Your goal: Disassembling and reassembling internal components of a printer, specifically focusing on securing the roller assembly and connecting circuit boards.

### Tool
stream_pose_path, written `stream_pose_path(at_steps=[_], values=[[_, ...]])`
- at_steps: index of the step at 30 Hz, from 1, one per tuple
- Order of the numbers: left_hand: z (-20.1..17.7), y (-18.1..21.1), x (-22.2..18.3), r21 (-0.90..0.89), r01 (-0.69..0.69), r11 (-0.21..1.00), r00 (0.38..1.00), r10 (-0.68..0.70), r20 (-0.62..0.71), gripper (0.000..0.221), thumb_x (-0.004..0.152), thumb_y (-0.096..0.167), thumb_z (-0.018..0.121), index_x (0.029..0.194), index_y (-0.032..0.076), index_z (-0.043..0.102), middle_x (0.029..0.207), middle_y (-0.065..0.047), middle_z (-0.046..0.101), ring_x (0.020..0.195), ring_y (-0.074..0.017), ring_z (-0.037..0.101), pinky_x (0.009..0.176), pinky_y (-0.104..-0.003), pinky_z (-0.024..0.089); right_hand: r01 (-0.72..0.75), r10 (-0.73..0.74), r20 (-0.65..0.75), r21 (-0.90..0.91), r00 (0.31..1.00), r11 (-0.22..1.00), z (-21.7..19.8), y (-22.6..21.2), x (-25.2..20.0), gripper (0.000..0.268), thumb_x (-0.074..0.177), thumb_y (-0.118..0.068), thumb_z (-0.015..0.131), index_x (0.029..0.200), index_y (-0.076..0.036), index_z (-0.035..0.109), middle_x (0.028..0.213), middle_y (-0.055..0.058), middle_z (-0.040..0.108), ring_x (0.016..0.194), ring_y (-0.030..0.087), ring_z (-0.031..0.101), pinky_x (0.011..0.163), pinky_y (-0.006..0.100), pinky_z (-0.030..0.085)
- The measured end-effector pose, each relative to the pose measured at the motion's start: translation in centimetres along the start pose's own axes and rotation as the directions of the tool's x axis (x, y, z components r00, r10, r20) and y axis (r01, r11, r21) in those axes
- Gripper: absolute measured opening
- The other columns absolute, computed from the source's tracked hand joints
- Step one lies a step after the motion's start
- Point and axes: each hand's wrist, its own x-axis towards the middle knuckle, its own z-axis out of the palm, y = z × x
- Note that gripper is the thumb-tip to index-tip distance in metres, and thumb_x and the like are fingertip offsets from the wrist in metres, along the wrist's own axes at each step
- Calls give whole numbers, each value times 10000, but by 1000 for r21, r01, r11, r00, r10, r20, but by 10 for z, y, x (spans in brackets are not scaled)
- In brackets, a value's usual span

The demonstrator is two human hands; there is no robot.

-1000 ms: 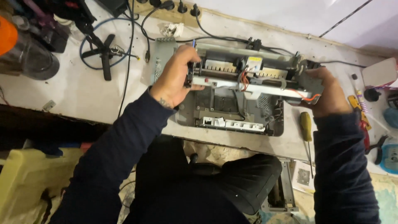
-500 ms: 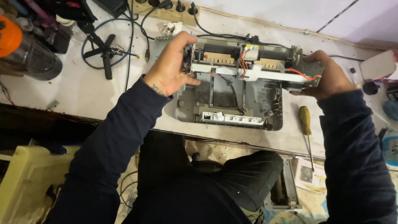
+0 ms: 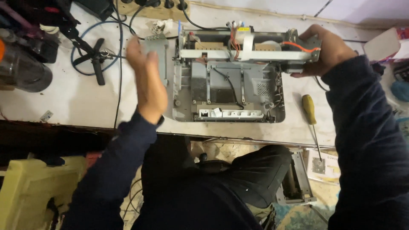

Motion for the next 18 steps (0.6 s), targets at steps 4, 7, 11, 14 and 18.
stream_pose_path(at_steps=[4, 7, 11, 14, 18], values=[[13, -9, -18, 509, -765, 394, 471, 882, 26, 520, 1032, 251, 596, 1470, 48, 402, 1451, -183, 403, 1365, -341, 453, 1205, -544, 400, 328, -346, -8, -294, 938, 898, 3, 74, 52, 862, 506, -225, 1035, 1209, -4, 588, 1072, 133, 696, 899, 260, 623, 872, 385, 497], [36, -1, -12, 609, -764, 211, 442, 860, 256, 526, 946, 232, 816, 1335, 8, 542, 1349, -211, 551, 1333, -380, 480, 1198, -607, 306, 111, -128, 76, 196, 989, 974, 6, -7, 18, 500, 800, -296, 705, 1241, -101, 570, 1150, 57, 651, 1004, 207, 608, 934, 367, 497], [65, 8, 13, 714, -679, 167, 600, 688, 409, 889, 967, 536, 1062, 1434, -15, 544, 1542, -228, 457, 1475, -418, 317, 1244, -633, 137, -570, 240, 586, 479, 774, 667, 3, 35, 64, 507, 1129, -494, 277, 1460, -154, 456, 1401, 89, 581, 1239, 218, 593, 1055, 335, 487], [77, -1, 31, 706, -702, 96, 513, 755, 407, 677, 973, 481, 1033, 1290, 3, 672, 1487, -177, 519, 1426, -401, 350, 1199, -635, 150, 403, -163, 580, -314, 798, 859, 31, 183, 151, 613, 927, -314, 620, 1501, -134, 502, 1511, 95, 559, 1380, 310, 529, 1227, 452, 364], [81, -1, 41, 693, -718, 60, 436, 815, 381, 540, 977, 467, 1019, 1200, 83, 711, 1415, -107, 594, 1378, -338, 430, 1150, -550, 208, -482, 213, 490, 529, 845, 698, 5, 29, 70, 594, 1066, -549, 279, 1501, -157, 382, 1481, 151, 518, 1329, 337, 576, 1120, 431, 491]])
